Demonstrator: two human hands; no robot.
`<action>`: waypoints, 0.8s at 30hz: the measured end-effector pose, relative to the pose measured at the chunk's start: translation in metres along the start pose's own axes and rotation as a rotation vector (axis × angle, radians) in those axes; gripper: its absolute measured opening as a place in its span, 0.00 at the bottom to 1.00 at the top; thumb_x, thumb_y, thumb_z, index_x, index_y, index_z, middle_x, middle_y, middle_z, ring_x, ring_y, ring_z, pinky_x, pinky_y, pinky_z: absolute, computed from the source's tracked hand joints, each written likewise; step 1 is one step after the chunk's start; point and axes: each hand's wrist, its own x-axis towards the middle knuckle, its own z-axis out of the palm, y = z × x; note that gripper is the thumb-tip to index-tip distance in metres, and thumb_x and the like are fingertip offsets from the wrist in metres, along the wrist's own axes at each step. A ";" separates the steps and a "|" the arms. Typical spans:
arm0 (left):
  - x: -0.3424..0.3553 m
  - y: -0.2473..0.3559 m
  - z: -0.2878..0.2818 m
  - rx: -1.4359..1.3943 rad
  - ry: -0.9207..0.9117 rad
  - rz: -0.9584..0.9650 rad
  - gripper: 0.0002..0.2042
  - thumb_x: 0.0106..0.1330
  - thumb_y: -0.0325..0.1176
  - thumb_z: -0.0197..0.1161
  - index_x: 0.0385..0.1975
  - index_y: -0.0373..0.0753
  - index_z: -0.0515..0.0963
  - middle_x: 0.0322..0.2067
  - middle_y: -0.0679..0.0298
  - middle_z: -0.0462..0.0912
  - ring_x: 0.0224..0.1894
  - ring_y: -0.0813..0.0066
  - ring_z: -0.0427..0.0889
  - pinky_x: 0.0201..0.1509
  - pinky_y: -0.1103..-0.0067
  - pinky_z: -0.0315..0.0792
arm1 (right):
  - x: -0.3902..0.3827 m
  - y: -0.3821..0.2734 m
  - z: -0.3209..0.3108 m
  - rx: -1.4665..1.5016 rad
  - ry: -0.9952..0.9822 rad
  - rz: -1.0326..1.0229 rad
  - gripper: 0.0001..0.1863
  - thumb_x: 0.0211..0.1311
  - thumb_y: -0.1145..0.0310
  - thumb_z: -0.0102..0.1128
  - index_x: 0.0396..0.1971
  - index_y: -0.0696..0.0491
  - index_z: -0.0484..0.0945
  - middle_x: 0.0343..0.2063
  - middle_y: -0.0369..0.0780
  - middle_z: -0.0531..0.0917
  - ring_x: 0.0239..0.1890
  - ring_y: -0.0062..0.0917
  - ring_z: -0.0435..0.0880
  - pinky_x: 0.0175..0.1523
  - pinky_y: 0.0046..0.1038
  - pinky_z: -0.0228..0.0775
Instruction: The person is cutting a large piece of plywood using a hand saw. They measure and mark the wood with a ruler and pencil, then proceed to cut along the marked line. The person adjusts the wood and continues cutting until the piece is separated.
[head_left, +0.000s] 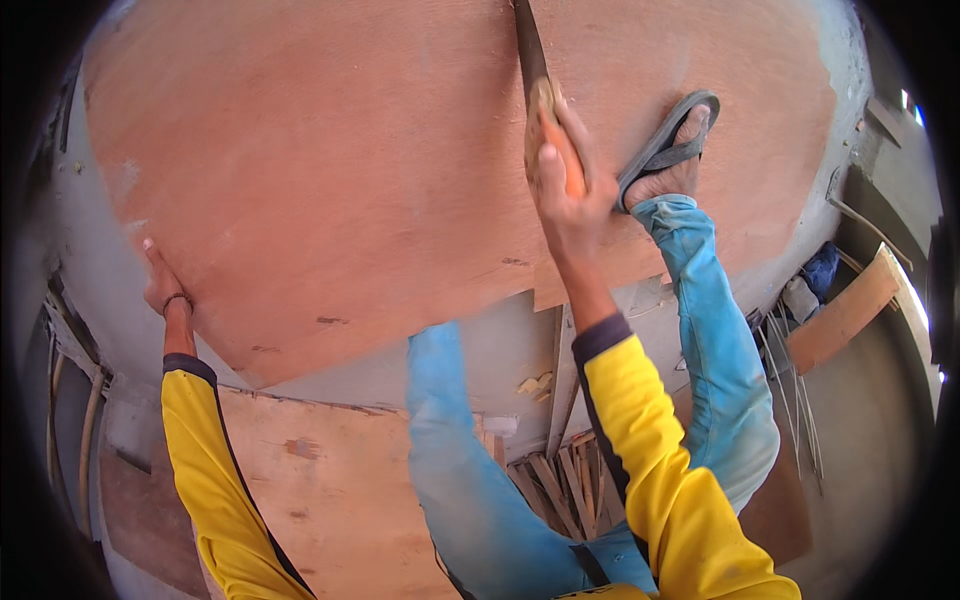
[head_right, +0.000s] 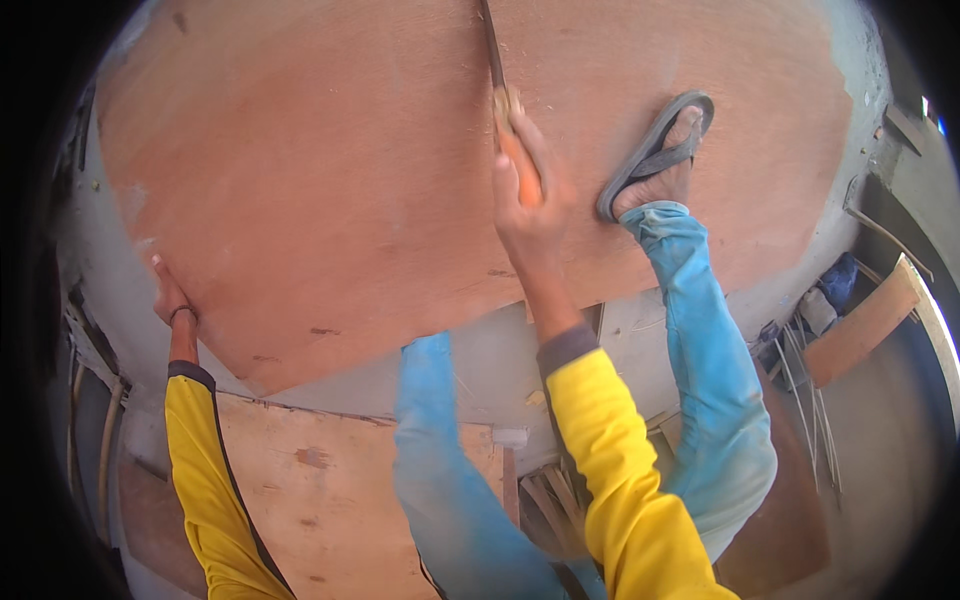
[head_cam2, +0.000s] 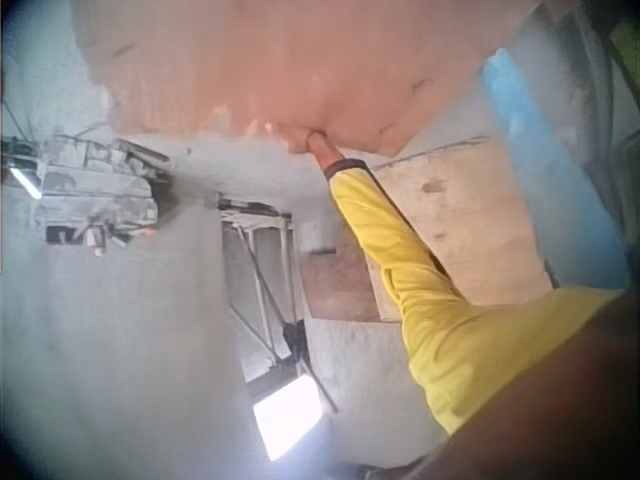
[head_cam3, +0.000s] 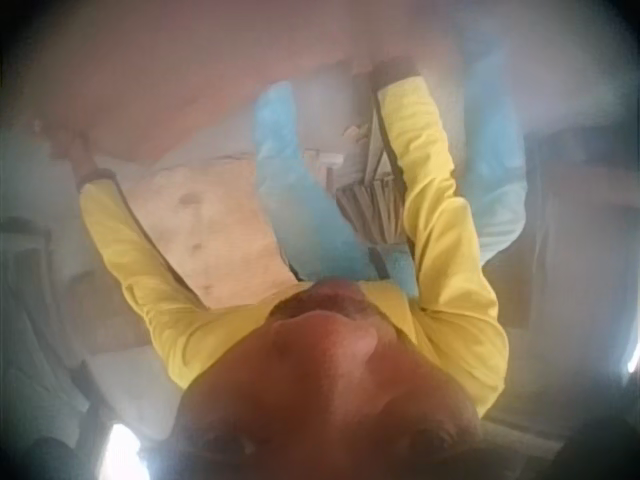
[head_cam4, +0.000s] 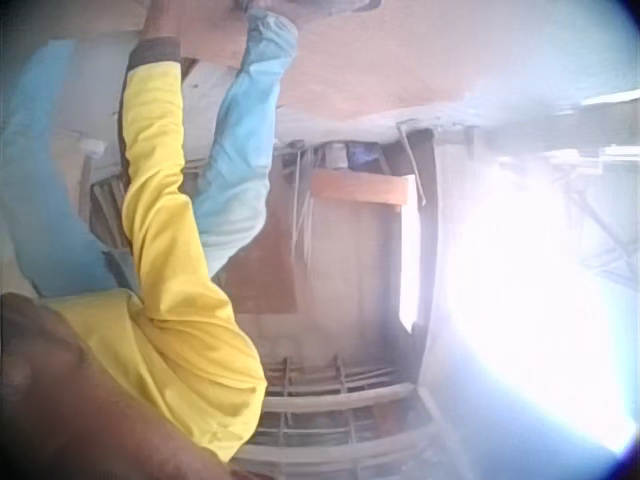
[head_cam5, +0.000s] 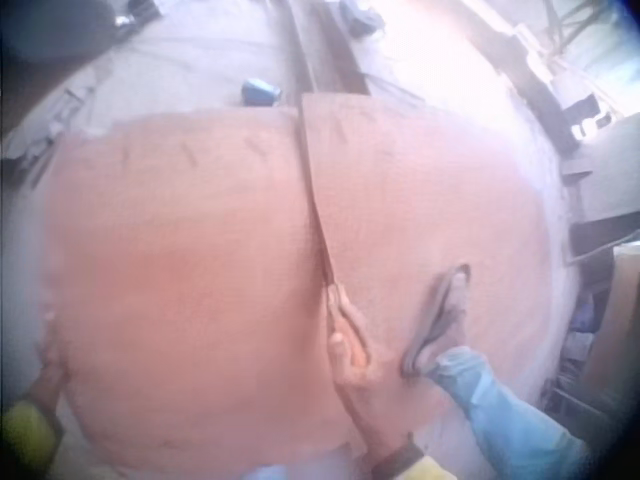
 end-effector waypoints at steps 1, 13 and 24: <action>-0.003 0.001 0.002 -0.067 -0.022 0.010 0.45 0.51 0.72 0.63 0.39 0.22 0.81 0.38 0.52 0.85 0.40 0.64 0.83 0.48 0.73 0.74 | -0.029 -0.004 -0.017 -0.051 -0.001 -0.005 0.21 0.66 0.70 0.55 0.57 0.61 0.74 0.51 0.52 0.81 0.53 0.34 0.82 0.58 0.34 0.71; 0.004 0.003 0.000 -0.016 0.015 0.070 0.44 0.52 0.71 0.62 0.40 0.23 0.81 0.38 0.54 0.86 0.40 0.66 0.83 0.48 0.73 0.75 | -0.053 0.009 -0.033 0.029 -0.004 0.138 0.21 0.66 0.69 0.55 0.55 0.64 0.75 0.51 0.50 0.81 0.54 0.34 0.79 0.61 0.30 0.68; -0.004 0.008 -0.012 -0.071 0.003 0.011 0.46 0.51 0.72 0.63 0.39 0.21 0.81 0.38 0.51 0.85 0.39 0.63 0.83 0.48 0.73 0.75 | -0.080 -0.015 -0.043 -0.081 -0.023 0.149 0.20 0.66 0.69 0.55 0.55 0.61 0.75 0.51 0.50 0.82 0.53 0.35 0.81 0.58 0.31 0.71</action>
